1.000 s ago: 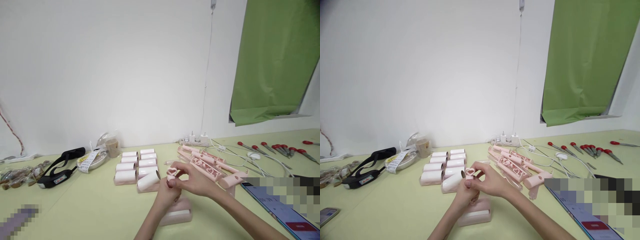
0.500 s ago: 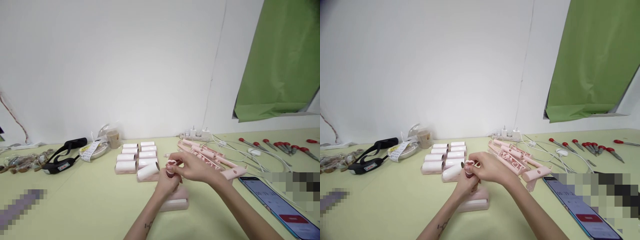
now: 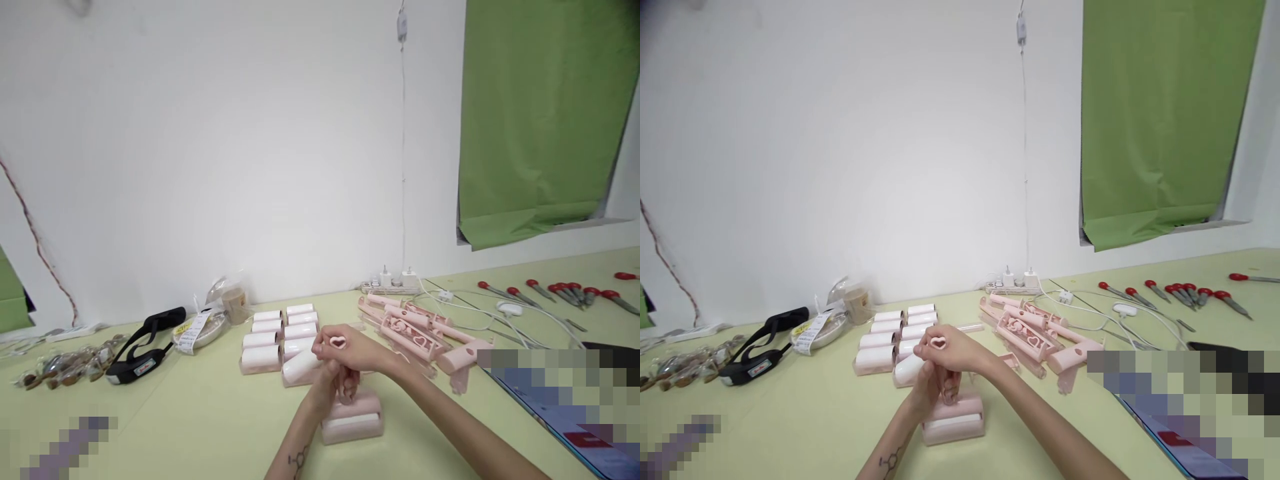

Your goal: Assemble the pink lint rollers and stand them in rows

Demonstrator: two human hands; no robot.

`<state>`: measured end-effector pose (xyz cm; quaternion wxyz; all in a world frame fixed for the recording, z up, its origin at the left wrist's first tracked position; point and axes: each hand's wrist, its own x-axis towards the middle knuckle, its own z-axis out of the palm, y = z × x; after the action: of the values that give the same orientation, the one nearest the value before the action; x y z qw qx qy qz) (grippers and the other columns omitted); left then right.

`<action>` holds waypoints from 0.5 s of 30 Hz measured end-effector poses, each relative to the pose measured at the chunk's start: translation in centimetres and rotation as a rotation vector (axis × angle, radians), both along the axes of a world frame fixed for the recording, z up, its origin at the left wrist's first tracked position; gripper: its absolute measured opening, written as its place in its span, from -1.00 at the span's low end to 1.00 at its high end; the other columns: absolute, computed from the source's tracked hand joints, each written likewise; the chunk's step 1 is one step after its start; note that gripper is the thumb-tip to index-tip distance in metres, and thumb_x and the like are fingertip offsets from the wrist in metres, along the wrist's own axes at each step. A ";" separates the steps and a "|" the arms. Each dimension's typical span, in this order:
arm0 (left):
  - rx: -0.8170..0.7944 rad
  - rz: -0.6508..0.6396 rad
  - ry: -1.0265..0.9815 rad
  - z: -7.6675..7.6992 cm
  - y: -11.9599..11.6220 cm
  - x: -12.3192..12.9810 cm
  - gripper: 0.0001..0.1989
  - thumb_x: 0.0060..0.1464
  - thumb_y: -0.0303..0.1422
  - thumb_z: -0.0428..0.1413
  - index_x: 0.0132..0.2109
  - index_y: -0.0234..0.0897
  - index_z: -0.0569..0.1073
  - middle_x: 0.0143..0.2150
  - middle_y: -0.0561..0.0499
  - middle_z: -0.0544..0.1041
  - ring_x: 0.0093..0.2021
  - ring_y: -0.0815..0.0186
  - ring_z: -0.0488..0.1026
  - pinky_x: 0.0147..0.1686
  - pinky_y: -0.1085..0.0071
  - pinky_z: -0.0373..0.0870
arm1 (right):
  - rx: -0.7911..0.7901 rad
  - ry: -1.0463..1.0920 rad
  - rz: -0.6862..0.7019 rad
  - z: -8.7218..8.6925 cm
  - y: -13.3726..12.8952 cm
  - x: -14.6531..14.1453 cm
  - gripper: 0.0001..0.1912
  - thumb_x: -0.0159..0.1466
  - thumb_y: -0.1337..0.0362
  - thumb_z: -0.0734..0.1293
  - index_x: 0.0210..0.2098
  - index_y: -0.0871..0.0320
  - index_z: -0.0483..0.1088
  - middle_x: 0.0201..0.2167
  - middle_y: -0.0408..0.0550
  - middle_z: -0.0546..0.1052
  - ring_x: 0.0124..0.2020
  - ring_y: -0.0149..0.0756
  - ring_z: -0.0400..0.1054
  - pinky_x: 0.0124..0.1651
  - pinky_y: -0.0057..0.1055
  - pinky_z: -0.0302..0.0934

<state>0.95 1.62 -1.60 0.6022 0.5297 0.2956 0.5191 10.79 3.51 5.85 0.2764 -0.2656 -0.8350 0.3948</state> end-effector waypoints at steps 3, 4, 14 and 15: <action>-0.026 0.015 -0.055 -0.1 -0.1 0.4 -0.23 -0.45 0.37 -0.29 -0.62 -0.32 0.26 -0.80 0.17 0.10 -0.82 0.53 0.00 -0.81 0.53 -0.05 | 0.021 0.034 0.046 -0.1 0.5 0.1 -0.77 0.13 0.16 0.21 -0.41 0.18 0.40 -0.37 -0.11 0.48 -0.36 -0.35 0.34 -0.30 -0.47 0.19; -0.036 0.043 -0.081 0.0 -0.2 0.6 -0.24 -0.43 0.37 -0.31 -0.62 -0.31 0.24 -0.81 0.17 0.10 -0.82 0.53 0.00 -0.81 0.53 -0.06 | 0.037 0.058 0.052 -0.1 0.6 0.1 -0.77 0.13 0.18 0.21 -0.37 0.17 0.42 -0.35 -0.09 0.48 -0.32 -0.32 0.34 -0.26 -0.45 0.19; -0.151 0.313 -0.244 -2.2 -0.7 1.9 -0.32 -0.42 0.30 -0.09 -0.56 -0.33 0.28 -0.86 0.19 0.10 -0.82 0.55 -0.04 -0.79 0.57 -0.16 | -0.138 0.283 0.046 -1.6 -0.1 -1.2 -0.58 0.04 0.41 0.13 -0.11 0.07 0.34 -0.05 -0.06 0.32 -0.12 -0.25 0.30 -0.13 -0.35 0.18; -0.148 0.297 -0.245 -2.6 -0.7 1.8 -0.34 -0.39 0.27 -0.06 -0.54 -0.34 0.29 -0.85 0.18 0.13 -0.81 0.54 -0.01 -0.78 0.57 -0.14 | -0.164 0.254 0.068 -1.5 -0.2 -1.1 -0.56 0.04 0.42 0.11 -0.12 0.06 0.36 -0.04 -0.08 0.32 -0.09 -0.25 0.27 -0.09 -0.34 0.16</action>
<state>2.74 0.94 -4.19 0.5878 0.3677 0.3321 0.6395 9.67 3.30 4.37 0.3437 -0.2068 -0.7666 0.5013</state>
